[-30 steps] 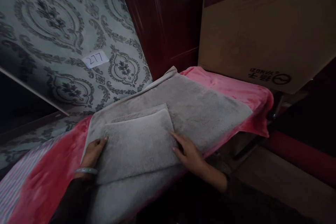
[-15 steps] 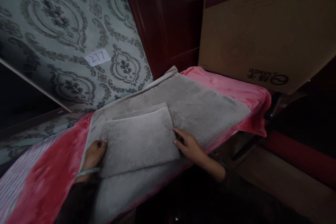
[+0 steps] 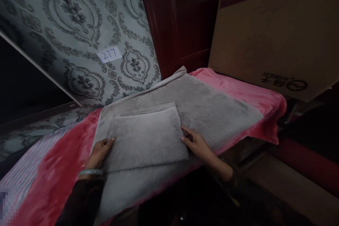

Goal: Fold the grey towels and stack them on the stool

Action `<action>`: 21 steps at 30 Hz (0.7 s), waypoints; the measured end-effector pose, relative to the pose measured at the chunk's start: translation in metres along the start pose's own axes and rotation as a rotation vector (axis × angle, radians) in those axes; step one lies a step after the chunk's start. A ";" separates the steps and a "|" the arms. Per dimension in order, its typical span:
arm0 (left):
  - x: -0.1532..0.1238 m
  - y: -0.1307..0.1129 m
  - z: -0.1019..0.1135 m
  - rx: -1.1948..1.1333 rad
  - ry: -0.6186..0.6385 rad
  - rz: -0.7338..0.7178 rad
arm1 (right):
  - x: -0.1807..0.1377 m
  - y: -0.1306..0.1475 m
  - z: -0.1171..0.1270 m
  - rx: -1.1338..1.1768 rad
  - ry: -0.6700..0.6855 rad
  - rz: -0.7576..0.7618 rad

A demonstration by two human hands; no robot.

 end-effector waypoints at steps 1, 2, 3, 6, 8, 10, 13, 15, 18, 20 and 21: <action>-0.001 0.000 0.000 -0.003 0.003 -0.004 | 0.000 -0.001 -0.001 0.012 -0.008 -0.010; -0.001 -0.001 0.002 -0.001 -0.006 -0.009 | 0.000 -0.002 -0.001 0.023 -0.016 -0.019; -0.002 -0.001 0.004 -0.006 -0.024 -0.009 | -0.001 -0.003 -0.002 0.036 -0.025 -0.028; -0.003 0.000 0.009 -0.057 -0.049 0.013 | -0.001 -0.006 -0.005 0.101 -0.036 -0.061; -0.003 0.002 0.009 -0.101 -0.037 0.038 | -0.001 -0.007 -0.008 0.146 -0.019 -0.083; -0.003 0.002 0.009 -0.133 -0.025 0.058 | -0.002 -0.008 -0.010 0.176 0.011 -0.105; -0.003 0.004 0.013 -0.134 -0.042 0.094 | -0.004 -0.008 -0.010 0.217 0.042 -0.142; -0.003 0.004 0.014 -0.099 -0.042 0.105 | -0.005 -0.007 -0.008 0.241 0.043 -0.148; -0.002 0.002 0.013 -0.027 0.002 0.079 | -0.003 -0.007 -0.004 0.260 0.037 -0.159; 0.000 0.002 0.012 0.001 0.021 0.069 | 0.000 -0.009 -0.003 0.268 0.034 -0.181; 0.002 0.002 0.014 0.003 0.011 0.070 | 0.002 -0.010 -0.003 0.268 0.032 -0.190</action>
Point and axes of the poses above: each hand's wrist, its own x-axis towards the middle knuckle, its own z-axis out of the back of the hand, y = z × x, the point moved 10 cm from there along x, towards the middle knuckle, and after that the axes turned 9 degrees about z, right-handed, at the moved point
